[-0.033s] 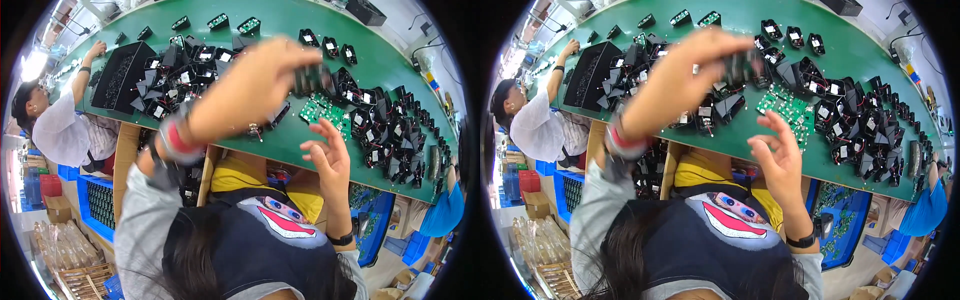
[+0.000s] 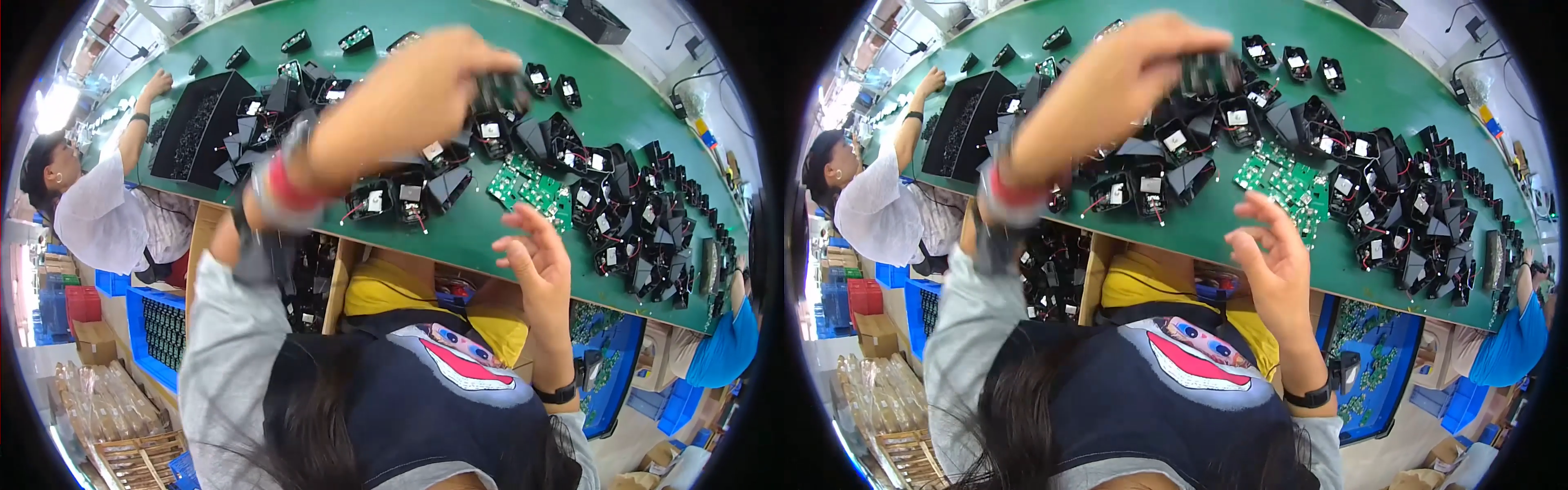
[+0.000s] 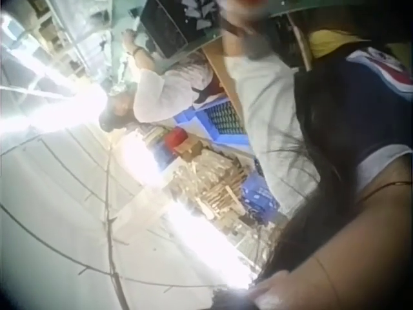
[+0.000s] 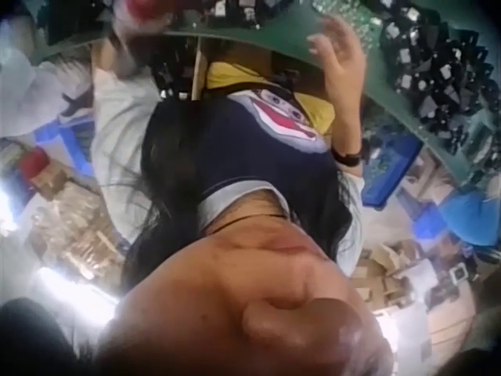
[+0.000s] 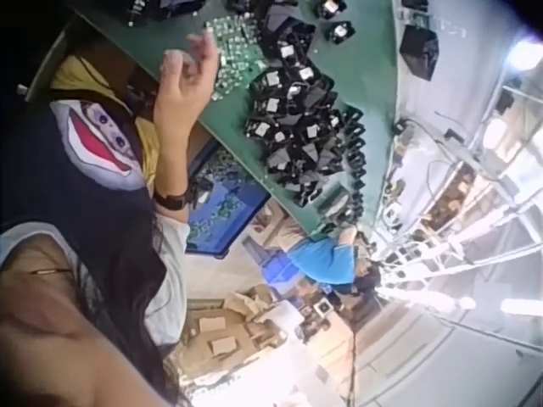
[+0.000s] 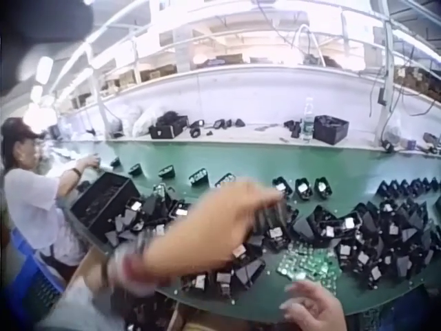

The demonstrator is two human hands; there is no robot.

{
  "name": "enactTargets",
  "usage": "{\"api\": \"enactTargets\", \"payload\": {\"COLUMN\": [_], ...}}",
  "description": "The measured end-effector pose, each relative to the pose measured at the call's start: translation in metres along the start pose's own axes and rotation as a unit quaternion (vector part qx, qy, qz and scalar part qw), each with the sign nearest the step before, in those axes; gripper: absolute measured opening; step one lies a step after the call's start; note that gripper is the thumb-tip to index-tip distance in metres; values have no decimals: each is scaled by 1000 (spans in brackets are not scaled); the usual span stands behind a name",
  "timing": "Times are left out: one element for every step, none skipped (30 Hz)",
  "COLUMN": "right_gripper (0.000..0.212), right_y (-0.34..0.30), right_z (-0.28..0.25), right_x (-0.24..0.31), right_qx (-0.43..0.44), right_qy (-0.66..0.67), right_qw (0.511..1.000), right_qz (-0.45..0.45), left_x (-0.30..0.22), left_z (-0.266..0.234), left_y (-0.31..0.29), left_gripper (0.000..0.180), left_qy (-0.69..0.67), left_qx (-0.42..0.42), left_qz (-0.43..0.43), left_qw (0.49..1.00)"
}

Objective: Assembling electronic circuit boards into black plastic housings on a production line.

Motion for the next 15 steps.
{"api": "enactTargets", "payload": {"right_gripper": [41,38,35,31,31,31,31,31,31,30,30,30,29,29,29], "right_y": [-3,-9,-11,-15,-19,-23,-28,-37,-44,-53,-64,-76,-89,-99,-106], "right_z": [0,10,13,10,5,-1,-7,-15,-22,-38,-53,-68,-79,-88,-94], "right_x": [0,2,-4,-9,-12,-13,-13,-11,-11,-16,-20,-26,-30,-33,-37], "right_qx": [2,47,68,51,36,22,8,-19,-19,-63,-105,-136,-162,-185,-181], "right_qy": [1,13,13,24,-5,-28,-51,-63,-60,-52,-47,-49,-51,-43,-40], "right_qw": [1000,999,997,998,998,998,998,997,998,995,991,987,983,978,978], "right_qz": [-10,10,38,38,49,44,38,36,29,49,70,69,65,90,91], "left_x": [34,54,116,142,159,179,199,220,240,247,249,251,253,259,264], "left_z": [-2,-18,-1,21,43,75,99,112,120,132,137,137,132,127,119], "left_y": [26,44,65,84,95,100,100,96,86,79,74,76,78,80,84], "left_gripper": [35,34,35,30,30,32,34,35,35,40,44,45,45,45,46], "left_qy": [36,54,172,178,186,266,344,325,307,288,248,222,200,202,211], "left_qx": [43,95,242,267,293,384,465,452,443,441,443,424,403,405,395], "left_qz": [8,-34,86,84,77,18,-43,-23,-7,-36,-72,-73,-77,-79,-61], "left_qw": [998,993,951,943,935,884,814,830,842,850,858,875,890,888,892]}}
Point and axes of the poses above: each hand's wrist, its own y-axis towards the middle knuckle, its own z-axis out of the palm, x = y × z, the point moved 5 cm from there along y, towards the middle knuckle, and after that the axes turned 3 degrees about z, right-handed, at the moved point
